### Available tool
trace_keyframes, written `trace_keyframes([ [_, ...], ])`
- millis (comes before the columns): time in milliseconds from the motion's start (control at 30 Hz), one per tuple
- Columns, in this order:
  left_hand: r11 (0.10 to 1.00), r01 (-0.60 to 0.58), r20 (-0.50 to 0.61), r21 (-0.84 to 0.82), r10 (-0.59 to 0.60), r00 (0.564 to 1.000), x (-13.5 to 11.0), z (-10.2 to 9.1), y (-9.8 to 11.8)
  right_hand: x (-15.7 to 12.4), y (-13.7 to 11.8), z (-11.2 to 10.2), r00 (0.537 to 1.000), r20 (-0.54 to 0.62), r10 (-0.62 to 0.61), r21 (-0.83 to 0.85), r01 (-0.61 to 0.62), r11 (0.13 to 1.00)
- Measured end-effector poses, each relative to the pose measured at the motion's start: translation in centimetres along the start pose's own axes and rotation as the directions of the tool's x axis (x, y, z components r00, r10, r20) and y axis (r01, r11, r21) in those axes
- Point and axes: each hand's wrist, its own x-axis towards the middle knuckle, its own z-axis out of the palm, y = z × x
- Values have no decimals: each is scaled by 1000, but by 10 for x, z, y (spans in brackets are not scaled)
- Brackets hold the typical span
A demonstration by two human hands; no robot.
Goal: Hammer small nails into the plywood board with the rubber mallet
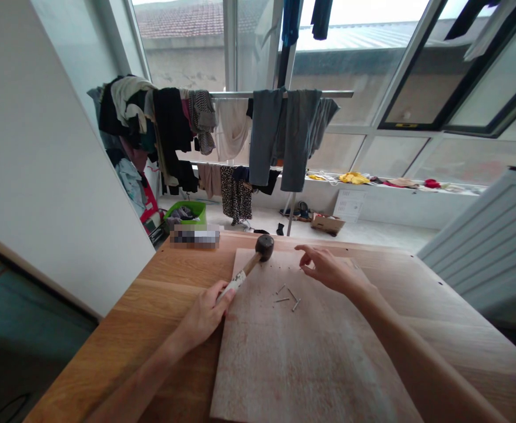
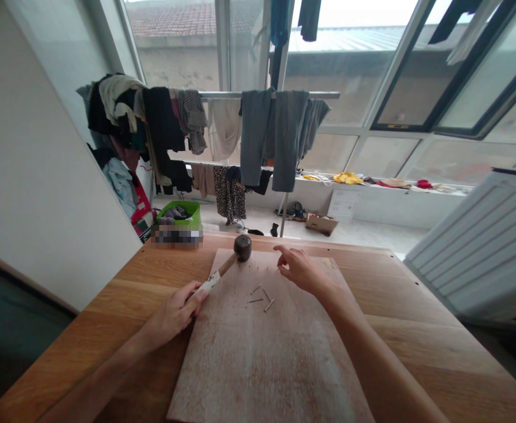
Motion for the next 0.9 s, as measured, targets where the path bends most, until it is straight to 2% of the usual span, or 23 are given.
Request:
trace_keyframes([
  [200,1000,-2,5,-18,2,1000,0,0,0,-12,18,24,965,-262,9,37,1,999],
  [300,1000,-4,-4,-26,4,1000,-1,0,-1,-15,21,34,943,-332,5,41,9,999],
  [633,998,-13,-1,-65,13,1000,0,1,-3,-16,26,46,932,-357,66,129,-21,991],
  [900,991,18,15,-132,-17,1000,-3,5,2,-15,22,47,923,-381,52,143,3,990],
])
